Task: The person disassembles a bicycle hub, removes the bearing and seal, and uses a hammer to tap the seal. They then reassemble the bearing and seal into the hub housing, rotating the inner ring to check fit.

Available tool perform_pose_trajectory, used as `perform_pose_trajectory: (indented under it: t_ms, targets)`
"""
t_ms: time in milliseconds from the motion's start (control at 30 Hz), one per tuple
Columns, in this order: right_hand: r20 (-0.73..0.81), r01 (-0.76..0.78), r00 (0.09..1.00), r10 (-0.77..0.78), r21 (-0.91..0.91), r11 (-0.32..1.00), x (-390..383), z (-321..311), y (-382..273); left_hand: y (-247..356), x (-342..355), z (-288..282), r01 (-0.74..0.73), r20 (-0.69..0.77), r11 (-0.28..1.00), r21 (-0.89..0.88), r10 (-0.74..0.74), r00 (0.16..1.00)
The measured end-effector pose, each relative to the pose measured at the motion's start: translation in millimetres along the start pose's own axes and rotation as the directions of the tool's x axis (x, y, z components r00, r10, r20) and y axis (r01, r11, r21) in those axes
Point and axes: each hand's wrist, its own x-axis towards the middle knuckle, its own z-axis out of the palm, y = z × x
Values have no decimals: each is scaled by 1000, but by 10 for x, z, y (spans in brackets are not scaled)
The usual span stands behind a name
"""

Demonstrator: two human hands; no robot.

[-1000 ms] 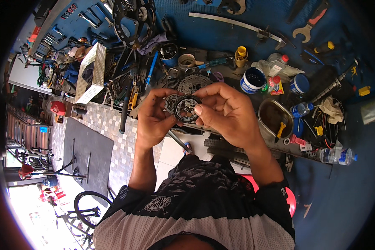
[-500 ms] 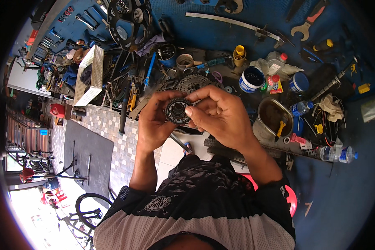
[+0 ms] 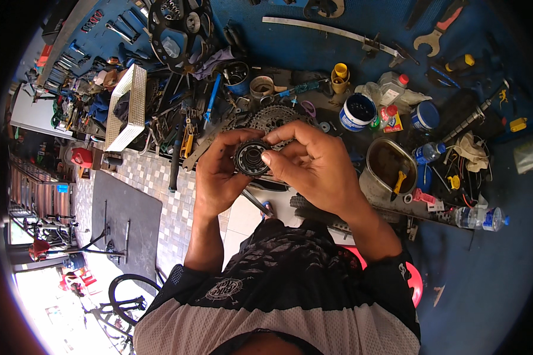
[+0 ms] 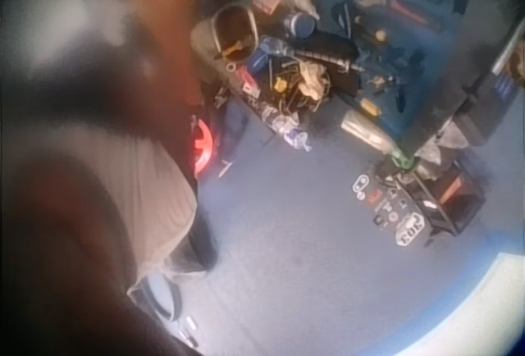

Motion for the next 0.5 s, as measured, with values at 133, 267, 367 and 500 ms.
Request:
perform_pose_trajectory:
  t_ms: [133,267,367,500]
  targets:
    - [0,-22,1000,22,-24,999,-10,1,-44,14,-7,22,-8,-18,1000,-11,8,1000]
    - [-34,-50,998,49,-46,998,-33,35,-84,43,-20,32,6,-27,1000,10,-5,1000]
    - [-37,-41,999,38,-58,997,-55,47,-86,51,-48,43,-4,-36,1000,-8,4,999]
    - [-38,-18,999,16,-66,998,-93,60,-75,98,-91,61,-23,-47,1000,7,24,999]
